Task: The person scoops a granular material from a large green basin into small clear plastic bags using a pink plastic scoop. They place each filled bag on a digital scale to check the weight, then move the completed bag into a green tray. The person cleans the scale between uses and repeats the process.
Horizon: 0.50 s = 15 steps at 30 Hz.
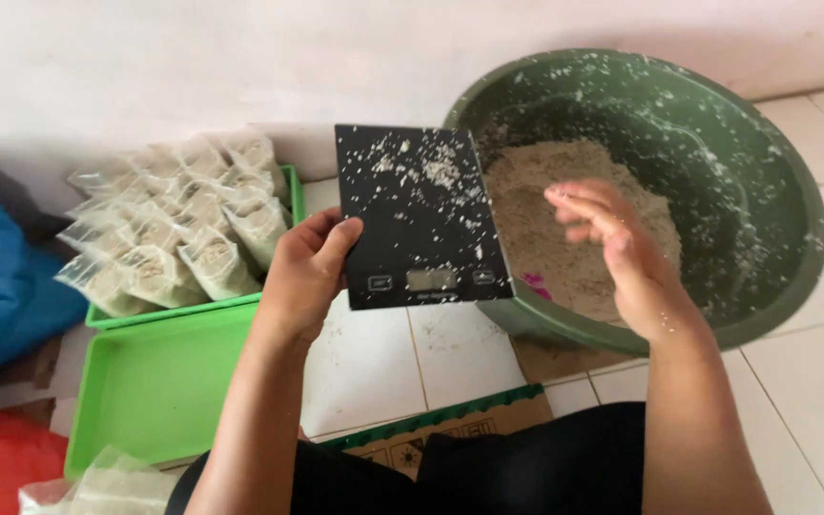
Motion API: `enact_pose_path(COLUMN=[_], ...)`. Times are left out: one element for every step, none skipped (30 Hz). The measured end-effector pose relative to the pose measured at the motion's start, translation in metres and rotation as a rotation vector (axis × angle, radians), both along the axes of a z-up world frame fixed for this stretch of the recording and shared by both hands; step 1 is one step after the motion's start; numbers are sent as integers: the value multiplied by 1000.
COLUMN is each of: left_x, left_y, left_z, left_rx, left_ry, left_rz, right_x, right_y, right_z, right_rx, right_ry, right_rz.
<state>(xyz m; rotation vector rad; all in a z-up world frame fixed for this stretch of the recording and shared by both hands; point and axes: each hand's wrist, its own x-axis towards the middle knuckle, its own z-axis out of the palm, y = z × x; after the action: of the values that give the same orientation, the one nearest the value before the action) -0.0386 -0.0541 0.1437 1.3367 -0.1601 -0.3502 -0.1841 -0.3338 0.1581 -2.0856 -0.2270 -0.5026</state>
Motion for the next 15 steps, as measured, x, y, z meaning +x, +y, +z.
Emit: enact_pose_path(left_x=[-1, 1, 2, 4, 6, 9, 9, 7, 6, 9, 13, 16, 23, 32, 40], left_y=[-12, -24, -36, -47, -58, -67, -74, -79, -85, -91, -96, -99, -103, -106, -108], left_z=[3, 8, 14, 14, 15, 16, 20, 21, 22, 11, 0, -11, -29, -47, -64], left_rx=[5, 3, 3, 6, 29, 51, 54, 83, 112, 115, 138, 163, 167, 148, 128], left_ry=[3, 57, 112, 108, 129, 149, 143, 140, 138, 138, 108, 80, 81, 102, 124], left_rz=[-15, -72, -129, -140, -179, -215, -222, -276, -331, -339, -337, -332, -336, -332, -329], right_x=[-4, -5, -6, -6, -6, -5, -1, 1, 3, -2, -8, -12, -15, -17, -18], right_y=[-1, -3, -5, -7, -9, -10, -13, -16, -18, -26, -33, -39, -34, -29, -24], right_z=[1, 4, 8, 4, 0, -4, -1, 0, 1, -3, -7, -12, -4, 4, 13], right_rx=[5, -192, -390, -388, -446, -502, -501, -517, -516, -511, -415, -317, -312, -301, -290], right_ry=[3, -96, -193, -196, -125, -56, -60, 325, 709, 711, 732, 749, 751, 709, 666], right_rz=[-15, 67, 148, 136, 177, 219, 211, 7, -200, -207, -304, -397, -399, -377, -356])
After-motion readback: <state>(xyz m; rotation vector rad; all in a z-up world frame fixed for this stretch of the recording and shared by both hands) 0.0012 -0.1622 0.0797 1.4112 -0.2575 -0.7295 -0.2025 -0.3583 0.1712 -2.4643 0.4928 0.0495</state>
